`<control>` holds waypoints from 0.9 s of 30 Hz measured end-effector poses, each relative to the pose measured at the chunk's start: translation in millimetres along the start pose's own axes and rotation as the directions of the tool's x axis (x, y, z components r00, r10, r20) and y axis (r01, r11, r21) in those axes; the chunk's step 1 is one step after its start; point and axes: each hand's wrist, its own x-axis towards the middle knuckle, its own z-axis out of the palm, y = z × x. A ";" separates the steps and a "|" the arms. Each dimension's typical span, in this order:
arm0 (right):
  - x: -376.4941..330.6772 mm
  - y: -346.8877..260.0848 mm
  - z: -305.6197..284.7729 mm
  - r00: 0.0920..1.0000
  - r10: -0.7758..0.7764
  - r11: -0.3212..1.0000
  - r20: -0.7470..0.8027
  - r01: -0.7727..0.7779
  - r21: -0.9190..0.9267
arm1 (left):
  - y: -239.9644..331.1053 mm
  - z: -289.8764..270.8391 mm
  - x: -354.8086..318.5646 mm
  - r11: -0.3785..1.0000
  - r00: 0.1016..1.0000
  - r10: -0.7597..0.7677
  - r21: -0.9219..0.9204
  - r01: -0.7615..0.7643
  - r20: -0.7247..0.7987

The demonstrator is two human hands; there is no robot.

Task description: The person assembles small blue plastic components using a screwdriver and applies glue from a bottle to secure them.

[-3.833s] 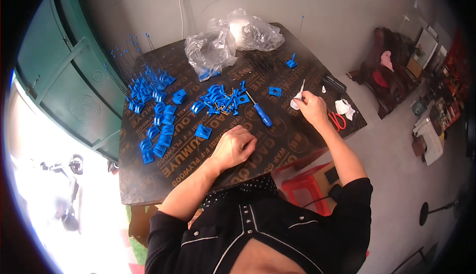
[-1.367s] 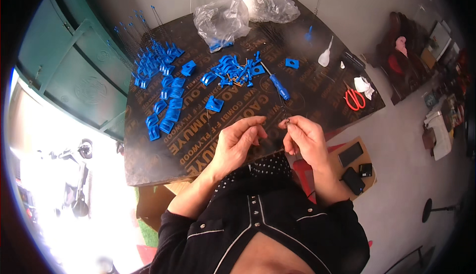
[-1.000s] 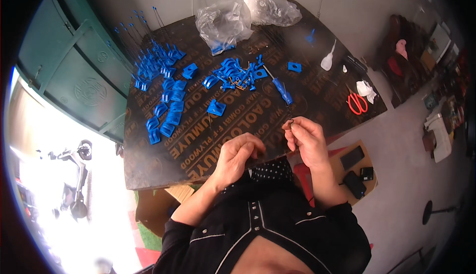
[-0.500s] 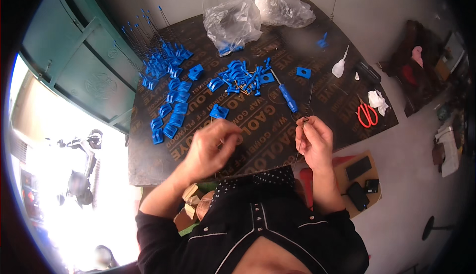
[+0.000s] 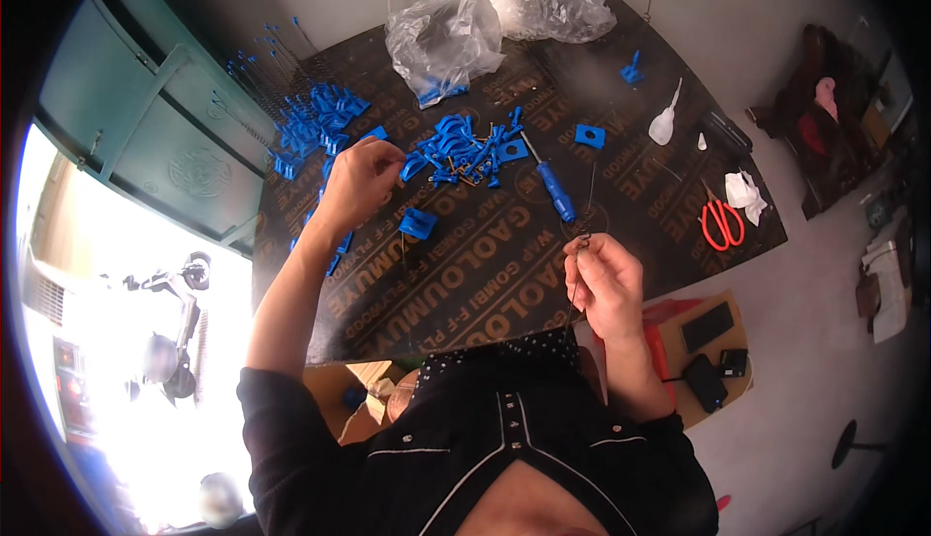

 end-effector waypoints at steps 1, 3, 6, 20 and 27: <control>-0.2 0.1 0.1 1.000 0.005 1.000 0.003 -0.005 0.004 | -7.7 1.7 3.7 0.998 0.998 0.058 0.038 -0.058 0.001; -0.4 -0.1 0.0 1.000 0.011 1.000 0.006 -0.011 0.006 | -18.8 5.7 11.0 0.991 0.993 0.116 0.074 -0.116 0.004; -0.3 0.1 -0.6 1.000 0.014 1.000 0.006 -0.014 -0.009 | -22.1 9.7 21.1 0.981 0.986 0.162 0.103 -0.166 0.048; 0.4 0.5 -0.7 1.000 0.003 1.000 0.007 -0.003 -0.013 | -9.7 44.7 80.2 0.942 0.933 0.301 0.087 -0.323 0.198; -1.4 0.0 -0.5 1.000 -0.024 0.999 -0.011 0.024 -0.024 | 13.4 83.6 131.0 0.887 0.899 0.339 0.224 -0.403 0.275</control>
